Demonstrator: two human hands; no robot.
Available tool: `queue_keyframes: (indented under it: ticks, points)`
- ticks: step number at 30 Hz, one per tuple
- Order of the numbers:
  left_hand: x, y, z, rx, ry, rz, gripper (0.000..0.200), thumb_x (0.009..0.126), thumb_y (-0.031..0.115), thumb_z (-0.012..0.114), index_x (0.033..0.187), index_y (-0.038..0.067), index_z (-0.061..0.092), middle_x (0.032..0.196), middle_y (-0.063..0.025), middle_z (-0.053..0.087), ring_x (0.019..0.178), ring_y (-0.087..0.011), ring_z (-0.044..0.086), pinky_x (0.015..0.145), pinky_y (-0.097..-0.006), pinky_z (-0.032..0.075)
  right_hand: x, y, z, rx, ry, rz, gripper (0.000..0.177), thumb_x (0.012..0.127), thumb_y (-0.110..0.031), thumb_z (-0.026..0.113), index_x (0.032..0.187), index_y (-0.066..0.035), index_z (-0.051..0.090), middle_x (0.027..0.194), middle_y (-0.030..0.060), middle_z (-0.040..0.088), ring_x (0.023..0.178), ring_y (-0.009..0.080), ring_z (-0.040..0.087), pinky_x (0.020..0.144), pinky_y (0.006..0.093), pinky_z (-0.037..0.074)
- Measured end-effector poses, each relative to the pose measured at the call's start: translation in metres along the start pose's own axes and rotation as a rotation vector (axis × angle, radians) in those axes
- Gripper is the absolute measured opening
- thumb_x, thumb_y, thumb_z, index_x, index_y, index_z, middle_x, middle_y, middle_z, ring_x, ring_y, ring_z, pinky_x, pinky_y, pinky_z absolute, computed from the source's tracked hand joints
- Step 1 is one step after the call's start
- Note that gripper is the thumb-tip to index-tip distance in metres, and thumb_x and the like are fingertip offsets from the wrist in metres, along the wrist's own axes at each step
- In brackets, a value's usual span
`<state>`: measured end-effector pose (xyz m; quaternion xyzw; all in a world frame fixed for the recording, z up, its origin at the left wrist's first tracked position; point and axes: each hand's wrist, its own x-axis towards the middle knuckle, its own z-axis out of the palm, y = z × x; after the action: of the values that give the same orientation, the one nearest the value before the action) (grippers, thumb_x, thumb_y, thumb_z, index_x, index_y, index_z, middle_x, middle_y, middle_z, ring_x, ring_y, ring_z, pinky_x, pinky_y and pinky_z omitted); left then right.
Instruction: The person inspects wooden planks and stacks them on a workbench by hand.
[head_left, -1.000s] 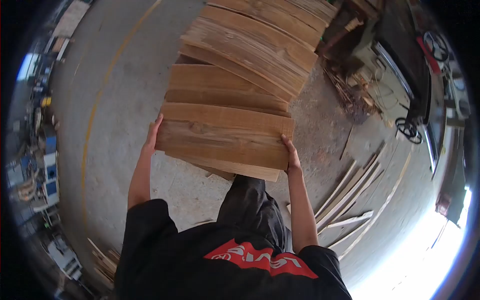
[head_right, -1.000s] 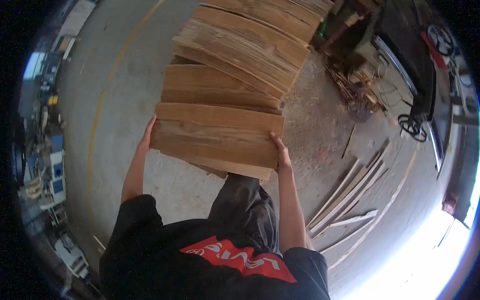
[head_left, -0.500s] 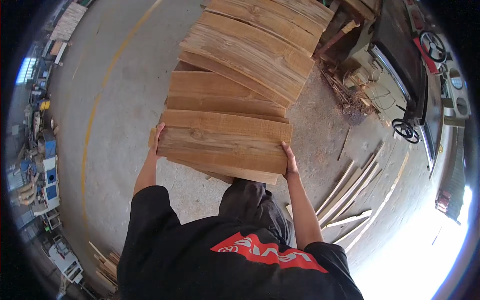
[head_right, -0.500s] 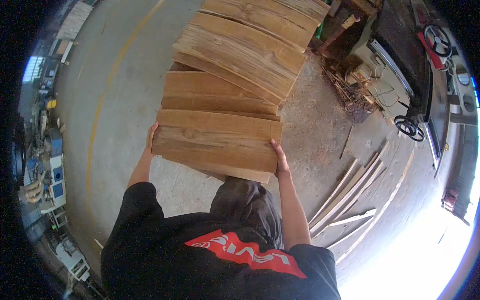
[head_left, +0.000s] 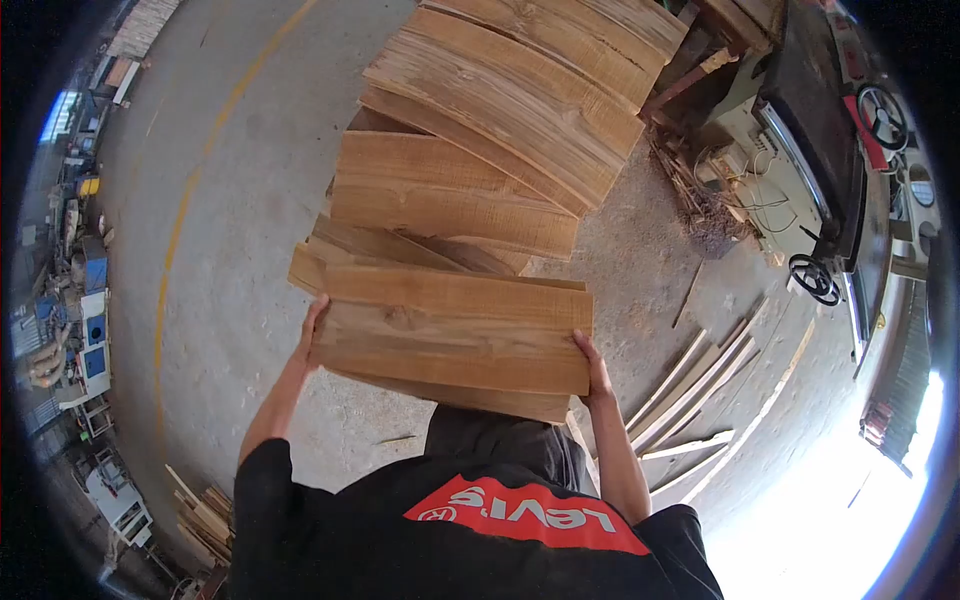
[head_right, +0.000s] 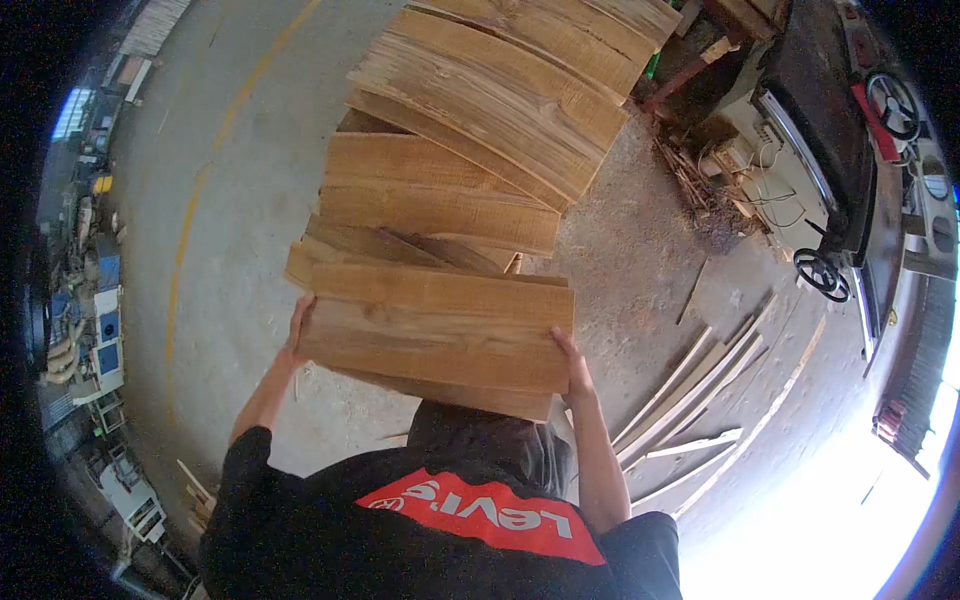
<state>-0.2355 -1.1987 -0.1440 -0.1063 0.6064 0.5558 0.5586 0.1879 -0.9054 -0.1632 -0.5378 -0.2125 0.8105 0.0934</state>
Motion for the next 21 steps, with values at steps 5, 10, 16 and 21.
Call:
queue_keyframes:
  ticks: [5,10,16,21]
  points:
    - [-0.049,-0.055,-0.033,-0.051,0.047,0.087,0.069,0.096,0.062,0.054,0.138,0.008,0.057,0.125,-0.0076,0.066,0.114,-0.0224,0.064,0.100,-0.0413,0.052,-0.018,0.005,-0.030,-0.047,0.006,0.214,0.063,0.092,-0.048,0.072,0.135,-0.003,0.060,0.133,0.0157,0.063,0.120,0.0263,0.062,0.103,0.0433,0.051]
    - [-0.086,-0.076,-0.010,-0.186,0.078,0.373,0.063,0.101,0.059,0.049,0.137,0.008,0.056,0.128,-0.0091,0.062,0.113,-0.0247,0.061,0.092,-0.0415,0.055,-0.035,0.005,-0.054,-0.095,-0.066,-0.116,0.079,0.087,-0.038,0.077,0.146,0.002,0.044,0.129,0.0134,0.064,0.118,0.0248,0.062,0.103,0.0403,0.050]
    - [-0.065,-0.061,0.009,-0.260,-0.003,0.366,0.071,0.095,0.058,0.061,0.144,0.007,0.050,0.137,-0.0138,0.056,0.122,-0.0283,0.055,0.098,-0.0437,0.051,-0.012,-0.033,-0.069,-0.062,-0.187,-0.175,0.080,0.086,-0.038,0.078,0.146,0.003,0.046,0.132,0.0106,0.060,0.121,0.0221,0.059,0.103,0.0377,0.049]
    - [-0.032,-0.018,0.084,-0.257,-0.047,0.331,0.074,0.094,0.055,0.065,0.148,0.007,0.045,0.141,-0.0151,0.052,0.127,-0.0298,0.052,0.102,-0.0452,0.049,-0.033,-0.118,-0.076,-0.084,-0.149,-0.228,0.076,0.085,-0.036,0.078,0.144,0.002,0.048,0.129,0.0098,0.060,0.119,0.0204,0.060,0.101,0.0359,0.050]
